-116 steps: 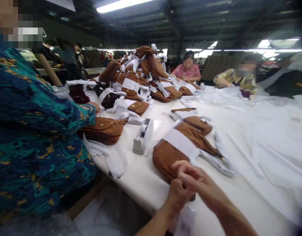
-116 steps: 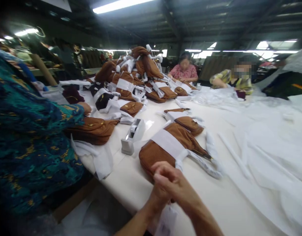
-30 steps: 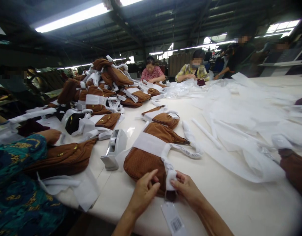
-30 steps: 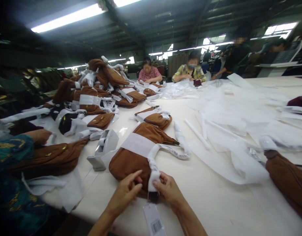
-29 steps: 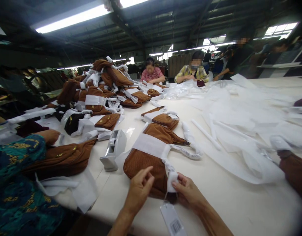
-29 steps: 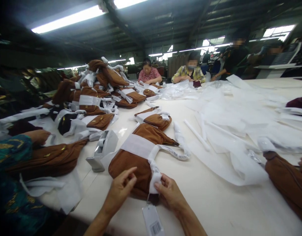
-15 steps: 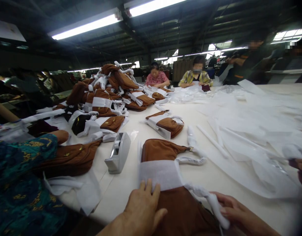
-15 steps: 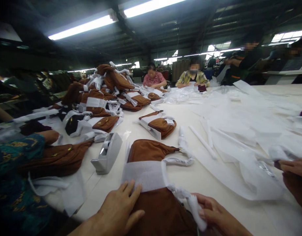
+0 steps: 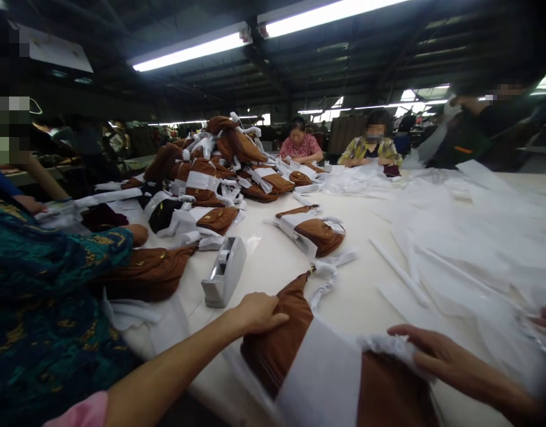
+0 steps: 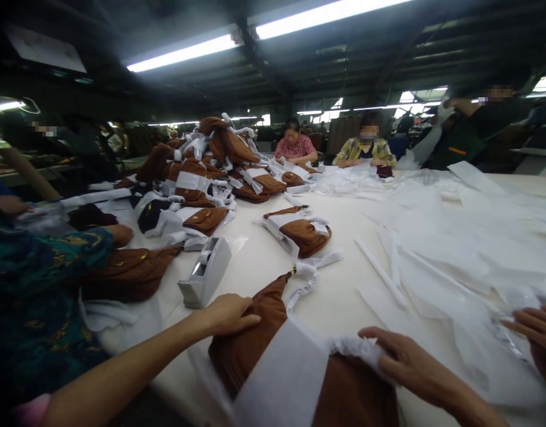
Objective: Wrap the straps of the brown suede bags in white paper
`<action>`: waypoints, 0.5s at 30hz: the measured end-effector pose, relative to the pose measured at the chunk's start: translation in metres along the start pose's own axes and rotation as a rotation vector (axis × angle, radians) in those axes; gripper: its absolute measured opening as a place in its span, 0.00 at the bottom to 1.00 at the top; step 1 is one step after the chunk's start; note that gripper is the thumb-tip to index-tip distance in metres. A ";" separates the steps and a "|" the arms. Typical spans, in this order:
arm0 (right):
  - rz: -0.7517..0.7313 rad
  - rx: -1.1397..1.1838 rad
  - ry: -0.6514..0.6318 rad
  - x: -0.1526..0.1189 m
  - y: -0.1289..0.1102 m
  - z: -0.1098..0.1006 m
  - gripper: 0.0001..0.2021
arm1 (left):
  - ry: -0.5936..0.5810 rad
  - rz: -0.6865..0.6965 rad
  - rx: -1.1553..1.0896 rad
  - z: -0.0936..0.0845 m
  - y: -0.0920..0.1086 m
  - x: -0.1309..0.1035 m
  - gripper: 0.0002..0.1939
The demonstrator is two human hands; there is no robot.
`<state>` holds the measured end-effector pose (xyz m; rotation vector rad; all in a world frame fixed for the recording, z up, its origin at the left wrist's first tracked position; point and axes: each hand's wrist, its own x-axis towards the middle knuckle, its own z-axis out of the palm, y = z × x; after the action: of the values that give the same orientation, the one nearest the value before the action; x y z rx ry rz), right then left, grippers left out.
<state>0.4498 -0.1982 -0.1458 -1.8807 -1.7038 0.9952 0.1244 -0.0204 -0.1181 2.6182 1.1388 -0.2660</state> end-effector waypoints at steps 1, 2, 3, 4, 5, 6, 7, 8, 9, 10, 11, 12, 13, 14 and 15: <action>-0.023 -0.107 -0.019 0.012 -0.005 -0.009 0.17 | 0.018 -0.017 -0.034 0.004 -0.006 -0.010 0.25; -0.051 -0.223 -0.050 0.026 -0.011 -0.017 0.15 | 0.052 -0.045 -0.079 0.007 -0.011 -0.017 0.24; -0.076 -0.348 -0.079 0.041 -0.018 -0.024 0.13 | 0.094 -0.076 -0.126 0.008 -0.016 -0.020 0.22; -0.092 -0.479 -0.101 0.058 -0.025 -0.029 0.12 | 0.137 -0.106 -0.168 0.010 -0.019 -0.019 0.19; -0.093 -0.601 -0.112 0.074 -0.032 -0.034 0.11 | 0.175 -0.130 -0.199 0.011 -0.021 -0.013 0.16; -0.082 -0.702 -0.113 0.088 -0.039 -0.036 0.11 | 0.207 -0.148 -0.223 0.012 -0.023 -0.003 0.15; -0.060 -0.774 -0.112 0.100 -0.046 -0.037 0.12 | 0.225 -0.163 -0.245 0.013 -0.024 0.010 0.15; -0.036 -0.823 -0.096 0.107 -0.053 -0.035 0.15 | 0.230 -0.182 -0.267 0.014 -0.025 0.024 0.16; -0.018 -0.860 -0.060 0.109 -0.060 -0.029 0.19 | 0.232 -0.209 -0.295 0.015 -0.025 0.039 0.17; -0.019 -0.891 -0.001 0.107 -0.068 -0.020 0.22 | 0.231 -0.239 -0.325 0.017 -0.025 0.053 0.19; -0.052 -0.920 0.083 0.100 -0.076 -0.007 0.24 | 0.226 -0.268 -0.355 0.019 -0.025 0.065 0.20; -0.115 -0.960 0.174 0.089 -0.084 0.009 0.24 | 0.218 -0.291 -0.384 0.021 -0.025 0.075 0.20; -0.243 -0.976 0.264 0.075 -0.092 0.029 0.22 | 0.210 -0.308 -0.411 0.024 -0.024 0.081 0.18; -0.428 -0.979 0.342 0.061 -0.099 0.049 0.22 | 0.202 -0.317 -0.438 0.028 -0.023 0.084 0.16; -0.639 -0.993 0.338 0.047 -0.104 0.069 0.24 | 0.193 -0.320 -0.466 0.032 -0.022 0.083 0.13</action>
<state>0.3282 -0.1464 -0.1279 -1.5786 -2.5332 -0.4907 0.1623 0.0410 -0.1746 2.0845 1.4777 0.1792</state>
